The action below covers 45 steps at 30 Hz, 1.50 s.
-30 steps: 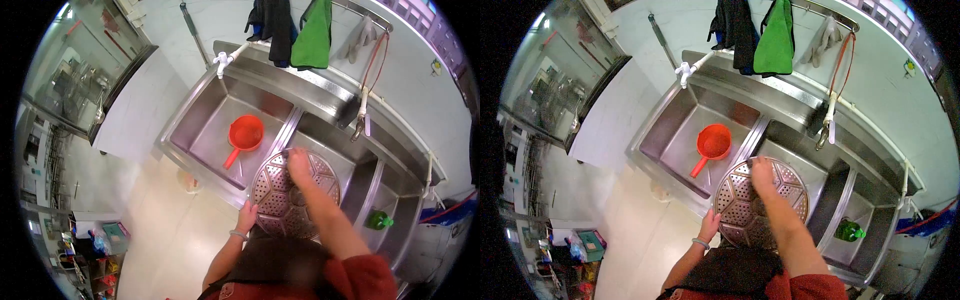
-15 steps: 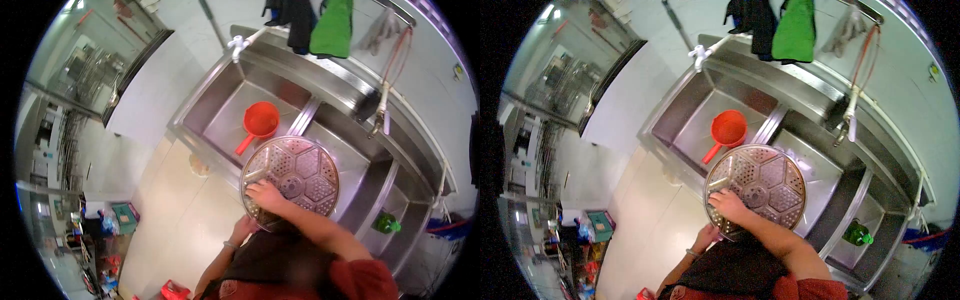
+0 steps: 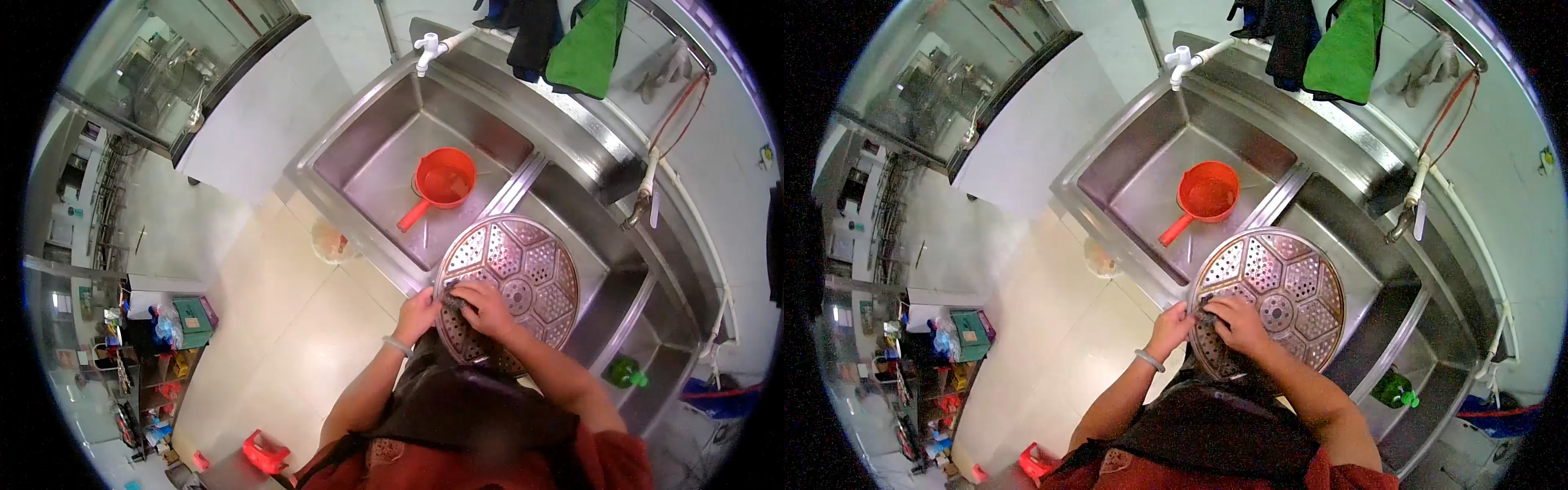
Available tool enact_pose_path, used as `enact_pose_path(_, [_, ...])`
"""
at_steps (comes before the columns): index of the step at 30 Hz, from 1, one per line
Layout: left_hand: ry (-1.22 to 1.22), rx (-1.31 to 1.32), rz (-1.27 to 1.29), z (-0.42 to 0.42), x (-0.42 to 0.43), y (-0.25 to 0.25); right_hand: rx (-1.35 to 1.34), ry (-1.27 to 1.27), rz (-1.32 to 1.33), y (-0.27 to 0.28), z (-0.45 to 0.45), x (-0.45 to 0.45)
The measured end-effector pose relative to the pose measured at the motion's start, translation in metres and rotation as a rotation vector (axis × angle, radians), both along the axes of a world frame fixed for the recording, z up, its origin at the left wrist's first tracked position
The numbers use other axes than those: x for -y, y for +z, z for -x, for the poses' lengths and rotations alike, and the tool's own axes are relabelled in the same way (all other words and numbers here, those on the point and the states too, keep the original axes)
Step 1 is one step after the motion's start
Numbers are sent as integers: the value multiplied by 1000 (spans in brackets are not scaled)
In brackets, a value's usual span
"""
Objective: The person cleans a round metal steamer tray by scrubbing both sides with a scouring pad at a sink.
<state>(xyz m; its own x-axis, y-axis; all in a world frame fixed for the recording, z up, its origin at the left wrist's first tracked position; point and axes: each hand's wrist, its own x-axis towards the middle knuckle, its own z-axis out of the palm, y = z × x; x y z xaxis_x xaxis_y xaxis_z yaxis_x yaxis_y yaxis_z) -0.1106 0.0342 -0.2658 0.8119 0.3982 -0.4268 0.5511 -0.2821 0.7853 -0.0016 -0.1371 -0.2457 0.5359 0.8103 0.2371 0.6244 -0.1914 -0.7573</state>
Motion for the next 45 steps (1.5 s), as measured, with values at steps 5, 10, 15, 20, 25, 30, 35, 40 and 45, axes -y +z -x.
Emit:
enact_pose_path(5, [-32, 153, -206, -21, -4, -35, 27, -21, 36, -3, 0, -5])
enact_pose_path(10, [53, 262, -65, -22, -1, -50, 223, 47, 106, -5, -11, -17])
enact_pose_path(15, [49, 194, -145, -17, 1, -47, 385, 40, 209, -6, -42, -49])
enact_pose_path(20, [71, 199, 26, -11, -1, -39, 496, -203, 253, -28, -133, -48])
enact_pose_path(25, [46, 222, 21, -14, -1, -46, 511, -192, 340, -25, -102, -62])
enact_pose_path(30, [33, 182, -53, -12, -3, -34, 516, 93, 263, -13, -51, -65])
enact_pose_path(35, [123, 215, 47, -13, -1, -37, 420, -245, 511, -4, -138, -57])
enact_pose_path(40, [135, 339, -133, -17, 1, -44, 537, 35, 305, -6, -42, -80])
enact_pose_path(45, [133, 202, 8, -11, 4, -38, 415, -124, 432, -14, -119, -67])
